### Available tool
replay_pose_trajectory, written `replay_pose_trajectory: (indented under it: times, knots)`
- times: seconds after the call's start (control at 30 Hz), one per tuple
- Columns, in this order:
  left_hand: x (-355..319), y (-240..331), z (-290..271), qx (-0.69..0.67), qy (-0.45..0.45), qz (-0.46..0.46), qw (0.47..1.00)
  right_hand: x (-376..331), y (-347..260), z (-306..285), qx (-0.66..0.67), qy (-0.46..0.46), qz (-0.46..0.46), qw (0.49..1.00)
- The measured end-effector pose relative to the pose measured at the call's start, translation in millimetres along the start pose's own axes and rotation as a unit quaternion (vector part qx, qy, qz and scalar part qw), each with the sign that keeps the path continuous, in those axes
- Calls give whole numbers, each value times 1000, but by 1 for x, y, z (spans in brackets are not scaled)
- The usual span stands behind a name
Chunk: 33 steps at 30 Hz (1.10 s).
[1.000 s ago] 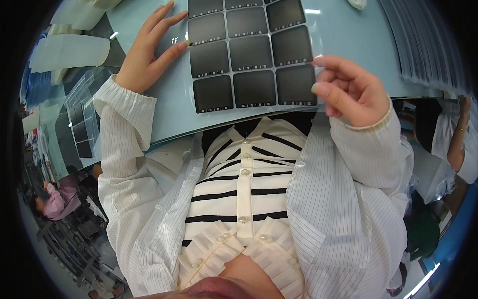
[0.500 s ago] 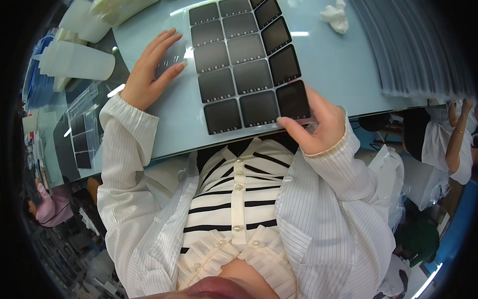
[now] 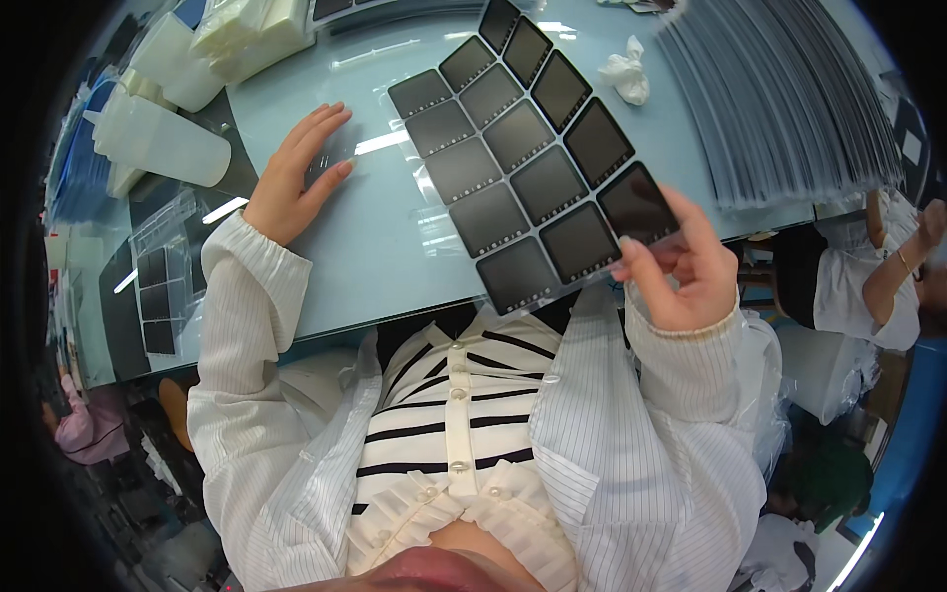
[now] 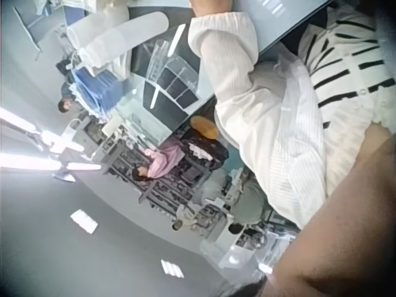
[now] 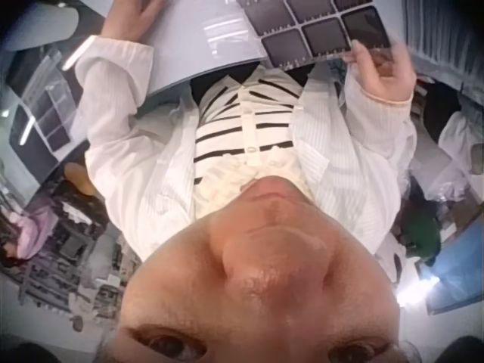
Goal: Cleaning and inspecting transparent film sheets at a quality control workstation.
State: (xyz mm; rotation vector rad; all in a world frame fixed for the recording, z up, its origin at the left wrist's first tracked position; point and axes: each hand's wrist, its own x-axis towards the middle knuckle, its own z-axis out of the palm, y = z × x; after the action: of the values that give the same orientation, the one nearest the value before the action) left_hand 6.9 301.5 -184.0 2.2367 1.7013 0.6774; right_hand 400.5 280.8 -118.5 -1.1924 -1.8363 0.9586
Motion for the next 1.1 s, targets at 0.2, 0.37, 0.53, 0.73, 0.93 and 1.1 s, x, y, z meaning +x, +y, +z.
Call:
replay_pose_trajectory:
  times: [0.2, 0.37, 0.53, 0.73, 0.93, 1.1]
  knots:
    - [-3, -3, 1, -1, 4, -1, 1000, -19, -12, 31, 103, -29, 39, 993]
    - [-2, 8, 2, 21, 0, 7, 1000, -37, 7, 39, 153, -138, 61, 977]
    - [-1, 15, 4, 59, -24, 68, 996, -36, 19, 30, 76, -186, 68, 977]
    - [-7, 16, 3, 85, -61, 47, 993, 31, 21, -55, -138, -284, -26, 948]
    - [-8, 23, 2, 83, -65, 43, 993, 140, 78, -41, -247, 71, 65, 964]
    - [-7, 34, -3, 52, -79, 26, 995, 170, 101, -25, -384, 66, 27, 921]
